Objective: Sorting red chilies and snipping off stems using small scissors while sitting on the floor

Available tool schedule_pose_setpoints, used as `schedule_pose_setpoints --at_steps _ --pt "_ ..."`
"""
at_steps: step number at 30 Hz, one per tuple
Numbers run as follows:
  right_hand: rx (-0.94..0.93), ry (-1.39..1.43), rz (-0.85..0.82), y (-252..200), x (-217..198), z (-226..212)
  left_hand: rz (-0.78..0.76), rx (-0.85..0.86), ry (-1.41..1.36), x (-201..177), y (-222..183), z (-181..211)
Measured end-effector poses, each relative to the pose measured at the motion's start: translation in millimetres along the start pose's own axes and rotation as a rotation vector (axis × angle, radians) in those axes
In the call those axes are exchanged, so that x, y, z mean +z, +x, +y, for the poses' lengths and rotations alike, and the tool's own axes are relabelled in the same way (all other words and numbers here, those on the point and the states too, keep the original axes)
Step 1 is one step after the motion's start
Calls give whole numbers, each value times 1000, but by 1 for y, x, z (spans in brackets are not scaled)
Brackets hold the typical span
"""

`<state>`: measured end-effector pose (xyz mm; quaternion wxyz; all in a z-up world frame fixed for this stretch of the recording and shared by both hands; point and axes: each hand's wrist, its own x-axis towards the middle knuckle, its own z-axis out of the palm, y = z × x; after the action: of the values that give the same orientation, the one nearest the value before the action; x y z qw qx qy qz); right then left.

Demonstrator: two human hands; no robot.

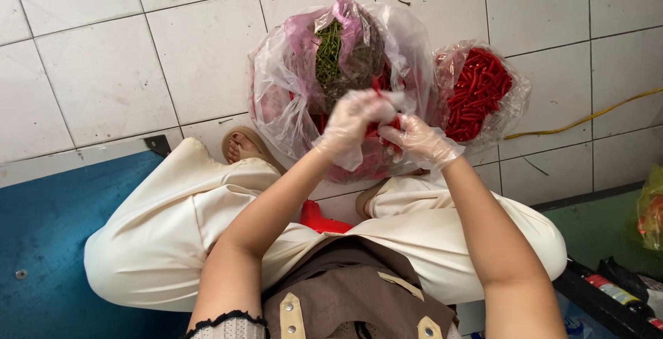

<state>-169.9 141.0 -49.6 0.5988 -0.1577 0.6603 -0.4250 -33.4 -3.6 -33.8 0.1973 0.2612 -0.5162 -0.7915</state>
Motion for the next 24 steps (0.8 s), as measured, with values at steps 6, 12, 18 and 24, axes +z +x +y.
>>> schedule_pose_setpoints --at_steps 6,12,18,24 --pt "-39 120 105 -1 5 -30 353 288 23 -16 17 19" --pt "-171 229 263 21 -20 9 156 303 651 -15 6 -35" --pt "-169 316 261 -9 13 -50 161 528 1256 -8 0 -27" --pt "-106 280 187 -8 -5 -32 -242 688 1284 0 -19 23"
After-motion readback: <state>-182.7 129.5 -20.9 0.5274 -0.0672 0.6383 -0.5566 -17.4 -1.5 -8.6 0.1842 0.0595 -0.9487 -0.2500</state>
